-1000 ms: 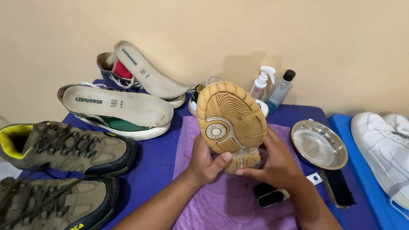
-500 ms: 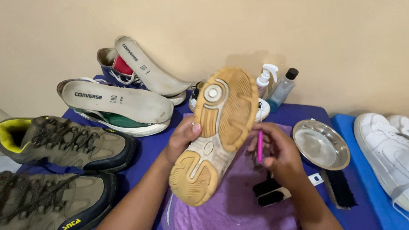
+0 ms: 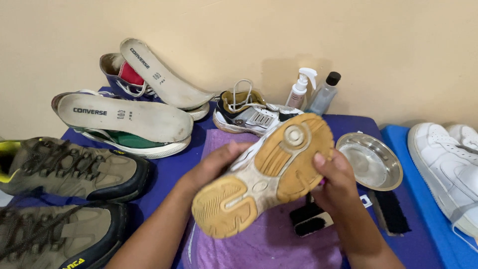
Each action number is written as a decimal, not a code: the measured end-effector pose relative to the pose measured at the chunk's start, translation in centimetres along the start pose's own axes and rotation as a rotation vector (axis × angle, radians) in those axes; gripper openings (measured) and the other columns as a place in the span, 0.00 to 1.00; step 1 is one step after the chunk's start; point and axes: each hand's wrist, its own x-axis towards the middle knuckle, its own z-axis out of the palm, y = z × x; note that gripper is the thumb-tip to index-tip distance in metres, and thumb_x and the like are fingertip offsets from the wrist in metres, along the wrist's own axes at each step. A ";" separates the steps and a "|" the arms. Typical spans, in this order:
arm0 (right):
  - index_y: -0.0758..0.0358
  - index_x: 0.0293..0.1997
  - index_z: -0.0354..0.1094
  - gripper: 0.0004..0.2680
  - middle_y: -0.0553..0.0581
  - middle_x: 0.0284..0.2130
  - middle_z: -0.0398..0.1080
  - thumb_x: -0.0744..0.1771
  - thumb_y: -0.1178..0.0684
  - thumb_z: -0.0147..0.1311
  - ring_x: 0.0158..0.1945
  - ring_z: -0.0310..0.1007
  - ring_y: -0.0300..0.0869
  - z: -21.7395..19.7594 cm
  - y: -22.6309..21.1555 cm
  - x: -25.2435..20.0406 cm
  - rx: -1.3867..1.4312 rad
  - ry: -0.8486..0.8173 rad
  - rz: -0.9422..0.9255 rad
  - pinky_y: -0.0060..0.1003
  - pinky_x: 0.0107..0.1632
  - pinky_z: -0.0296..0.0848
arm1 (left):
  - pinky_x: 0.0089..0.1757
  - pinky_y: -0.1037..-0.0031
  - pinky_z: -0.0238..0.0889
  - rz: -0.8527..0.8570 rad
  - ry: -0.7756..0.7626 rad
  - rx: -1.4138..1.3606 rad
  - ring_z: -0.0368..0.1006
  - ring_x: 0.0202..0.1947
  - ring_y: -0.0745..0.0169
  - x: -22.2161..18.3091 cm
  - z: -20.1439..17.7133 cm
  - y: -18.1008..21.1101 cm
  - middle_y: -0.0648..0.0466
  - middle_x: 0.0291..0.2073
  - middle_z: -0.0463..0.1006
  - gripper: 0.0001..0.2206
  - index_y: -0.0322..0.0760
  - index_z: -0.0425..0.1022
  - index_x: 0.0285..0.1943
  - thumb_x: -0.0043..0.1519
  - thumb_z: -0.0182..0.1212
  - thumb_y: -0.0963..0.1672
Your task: A person is cleaning and repairing various shoes at a workbench, using a small pick tool to remove debris from the soles and a brush for cleaning.
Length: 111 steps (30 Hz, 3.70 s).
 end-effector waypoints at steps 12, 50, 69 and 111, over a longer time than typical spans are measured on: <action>0.61 0.66 0.60 0.19 0.64 0.56 0.72 0.68 0.47 0.48 0.56 0.76 0.53 -1.3 1.0 0.9 0.088 0.243 -0.084 0.55 0.59 0.78 | 0.53 0.64 0.72 -0.098 -0.008 -0.140 0.77 0.54 0.42 1.4 0.9 -4.1 0.28 0.58 0.73 0.29 0.22 0.59 0.71 0.60 0.61 0.41; 0.63 0.31 0.76 0.15 0.57 0.16 0.70 0.56 0.44 0.76 0.22 0.65 0.40 -0.4 2.0 -0.1 -1.151 -0.198 0.160 0.36 0.28 0.68 | 0.55 0.48 0.70 0.101 0.352 -0.679 0.76 0.56 0.43 2.0 1.4 -3.1 0.42 0.55 0.79 0.29 0.42 0.72 0.67 0.64 0.54 0.59; 0.74 0.61 0.67 0.20 0.63 0.42 0.71 0.62 0.66 0.41 0.46 0.73 0.43 -2.2 1.4 0.0 -0.758 -0.024 -0.212 0.35 0.50 0.73 | 0.48 0.55 0.76 -0.058 0.430 -0.401 0.80 0.45 0.49 2.1 1.0 -2.6 0.39 0.45 0.81 0.22 0.35 0.72 0.64 0.63 0.63 0.48; 0.58 0.35 0.70 0.01 0.54 0.35 0.80 0.64 0.57 0.56 0.40 0.84 0.45 1.6 1.0 -1.6 -1.039 -0.800 -0.317 0.42 0.48 0.77 | 0.54 0.68 0.70 0.093 0.386 -0.103 0.77 0.53 0.57 2.6 -0.4 -4.5 0.46 0.54 0.81 0.19 0.31 0.75 0.60 0.64 0.58 0.47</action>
